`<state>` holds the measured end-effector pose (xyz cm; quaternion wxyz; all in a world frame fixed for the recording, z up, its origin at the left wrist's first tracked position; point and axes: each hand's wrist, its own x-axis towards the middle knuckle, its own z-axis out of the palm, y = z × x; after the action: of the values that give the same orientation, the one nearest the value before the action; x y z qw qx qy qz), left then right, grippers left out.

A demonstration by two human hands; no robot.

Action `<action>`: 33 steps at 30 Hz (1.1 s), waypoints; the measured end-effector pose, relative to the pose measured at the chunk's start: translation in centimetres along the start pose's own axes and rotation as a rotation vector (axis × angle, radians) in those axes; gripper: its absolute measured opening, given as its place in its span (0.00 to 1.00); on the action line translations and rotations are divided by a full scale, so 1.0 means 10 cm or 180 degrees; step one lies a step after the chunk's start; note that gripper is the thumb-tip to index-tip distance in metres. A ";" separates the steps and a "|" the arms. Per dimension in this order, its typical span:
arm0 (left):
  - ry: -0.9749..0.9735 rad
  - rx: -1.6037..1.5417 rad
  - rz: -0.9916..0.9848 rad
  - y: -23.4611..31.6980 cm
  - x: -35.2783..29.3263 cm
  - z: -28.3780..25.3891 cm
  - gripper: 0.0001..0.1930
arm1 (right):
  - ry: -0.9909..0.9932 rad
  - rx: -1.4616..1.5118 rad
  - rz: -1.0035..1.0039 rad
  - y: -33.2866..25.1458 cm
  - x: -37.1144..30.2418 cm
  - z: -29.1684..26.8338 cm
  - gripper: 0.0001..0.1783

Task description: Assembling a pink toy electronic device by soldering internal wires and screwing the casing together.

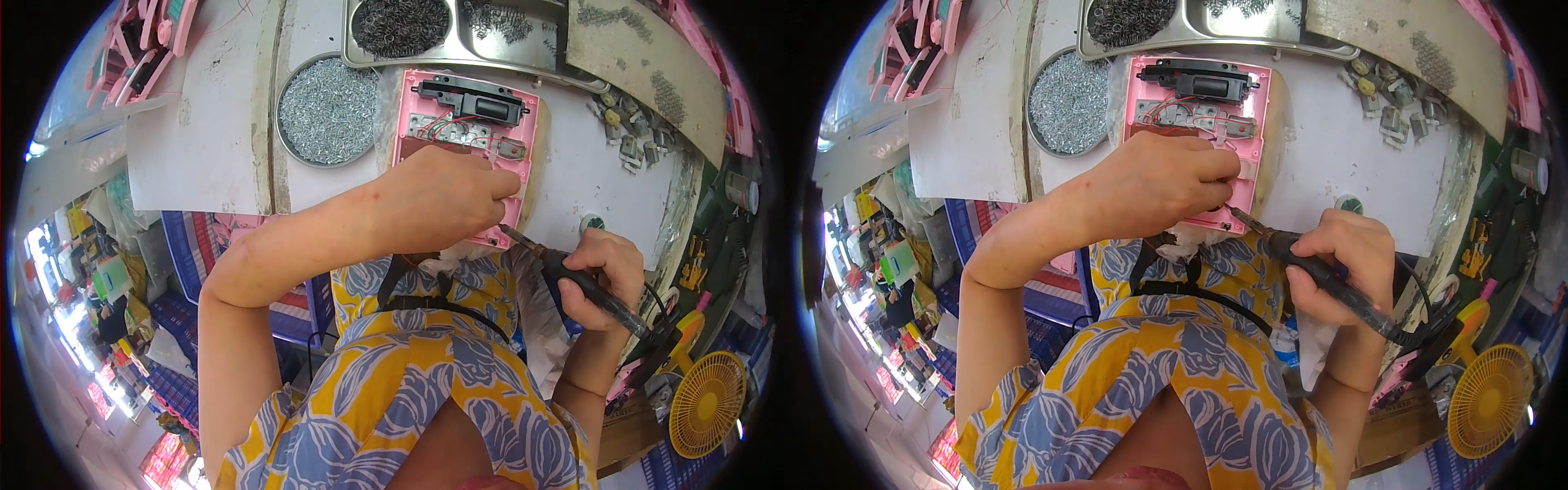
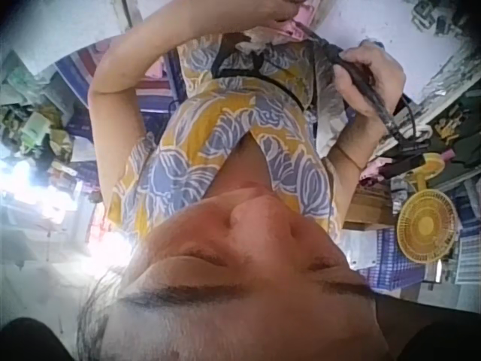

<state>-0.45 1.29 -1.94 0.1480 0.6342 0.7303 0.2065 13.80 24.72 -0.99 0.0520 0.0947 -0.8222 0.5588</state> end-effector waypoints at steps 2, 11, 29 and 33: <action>0.0056 -0.0013 0.0005 0.01 0.00 0.00 0.06 | -0.0015 0.0010 0.0032 0.00 0.00 0.00 0.13; 0.0089 0.0119 0.0056 0.05 0.01 -0.02 0.06 | -0.0047 0.0021 0.0128 0.00 0.01 0.03 0.12; -0.0061 0.0062 -0.0036 0.07 0.02 -0.02 0.09 | 0.4677 -0.1170 0.0320 0.13 -1.35 -2.00 0.02; 0.0508 -0.0164 -0.0190 0.16 0.03 0.01 0.15 | 0.5164 -0.1100 0.0087 0.20 -1.51 -2.25 0.04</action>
<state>0.94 1.81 -1.22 0.1116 0.5896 0.7528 0.2706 27.62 47.75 2.64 0.6359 -0.3571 -0.6047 0.3201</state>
